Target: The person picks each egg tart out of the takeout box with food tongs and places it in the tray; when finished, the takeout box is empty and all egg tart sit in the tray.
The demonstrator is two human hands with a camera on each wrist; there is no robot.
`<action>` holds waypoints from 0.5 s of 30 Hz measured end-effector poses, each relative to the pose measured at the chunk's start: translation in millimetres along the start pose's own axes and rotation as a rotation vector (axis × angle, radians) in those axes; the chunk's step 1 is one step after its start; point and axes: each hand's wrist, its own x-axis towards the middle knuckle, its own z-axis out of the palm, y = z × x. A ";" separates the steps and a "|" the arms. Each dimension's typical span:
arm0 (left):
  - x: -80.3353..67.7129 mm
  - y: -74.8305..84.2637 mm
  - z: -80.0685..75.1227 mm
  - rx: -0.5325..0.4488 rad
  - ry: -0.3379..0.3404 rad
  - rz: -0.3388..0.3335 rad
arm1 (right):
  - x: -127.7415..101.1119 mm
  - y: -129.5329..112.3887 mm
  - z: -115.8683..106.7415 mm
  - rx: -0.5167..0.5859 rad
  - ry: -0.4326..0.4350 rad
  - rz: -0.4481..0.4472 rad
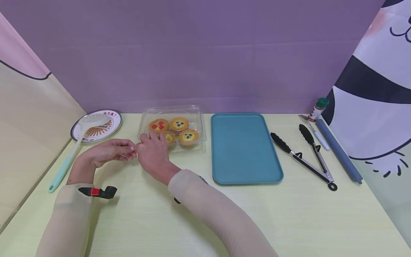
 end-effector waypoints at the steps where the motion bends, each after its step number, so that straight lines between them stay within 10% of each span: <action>1: 0.0 0.1 -0.1 0.000 0.000 0.000 | 0.1 0.2 0.3 -0.002 0.002 -0.003; 15: -0.6 1.8 0.3 -0.016 0.008 -0.018 | 1.1 2.1 5.5 0.022 0.126 -0.021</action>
